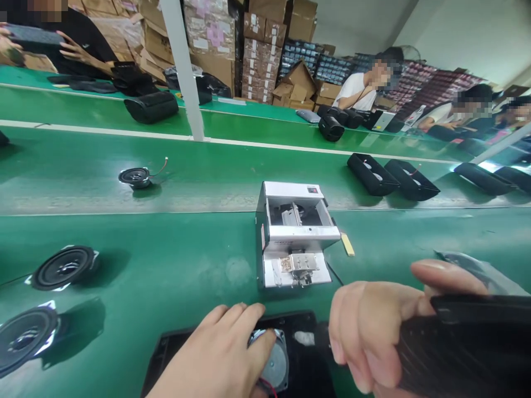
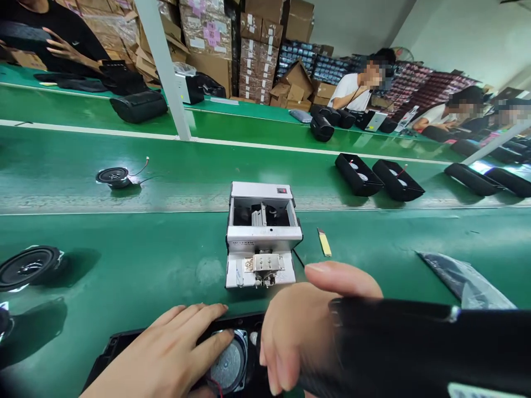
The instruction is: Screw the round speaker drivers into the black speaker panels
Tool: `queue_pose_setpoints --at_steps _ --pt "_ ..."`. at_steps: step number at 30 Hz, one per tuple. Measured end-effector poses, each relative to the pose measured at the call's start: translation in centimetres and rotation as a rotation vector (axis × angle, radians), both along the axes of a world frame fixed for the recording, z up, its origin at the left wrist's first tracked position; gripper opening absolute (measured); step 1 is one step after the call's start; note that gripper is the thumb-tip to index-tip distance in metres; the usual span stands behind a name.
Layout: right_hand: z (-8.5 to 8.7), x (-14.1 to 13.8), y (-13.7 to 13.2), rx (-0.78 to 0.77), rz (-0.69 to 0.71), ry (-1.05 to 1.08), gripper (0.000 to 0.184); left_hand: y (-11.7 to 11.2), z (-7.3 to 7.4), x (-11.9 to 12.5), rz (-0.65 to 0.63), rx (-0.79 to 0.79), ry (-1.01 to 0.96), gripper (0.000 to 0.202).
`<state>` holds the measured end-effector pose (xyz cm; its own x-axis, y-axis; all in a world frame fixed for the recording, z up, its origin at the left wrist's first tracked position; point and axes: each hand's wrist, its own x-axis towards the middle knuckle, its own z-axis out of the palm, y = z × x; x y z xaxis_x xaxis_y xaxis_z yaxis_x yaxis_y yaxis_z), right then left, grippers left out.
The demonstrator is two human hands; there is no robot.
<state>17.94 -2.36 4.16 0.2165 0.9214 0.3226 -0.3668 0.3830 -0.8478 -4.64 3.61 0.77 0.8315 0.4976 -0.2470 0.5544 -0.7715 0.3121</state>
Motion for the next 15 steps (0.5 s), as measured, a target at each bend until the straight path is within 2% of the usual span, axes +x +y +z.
queue_pose_setpoints --at_steps 4,11,15 --pt "0.3 -0.5 0.8 -0.015 -0.055 -0.035 0.031 0.0 0.3 0.0 0.046 -0.011 -0.072 0.042" --pt "-0.4 0.0 1.0 -0.042 0.034 0.009 0.038 0.5 0.7 0.4 0.067 -0.067 -0.057 0.039" --pt "-1.1 0.7 1.0 -0.073 0.214 -0.001 0.038 0.4 0.8 0.4 0.081 -0.100 -0.028 0.033"
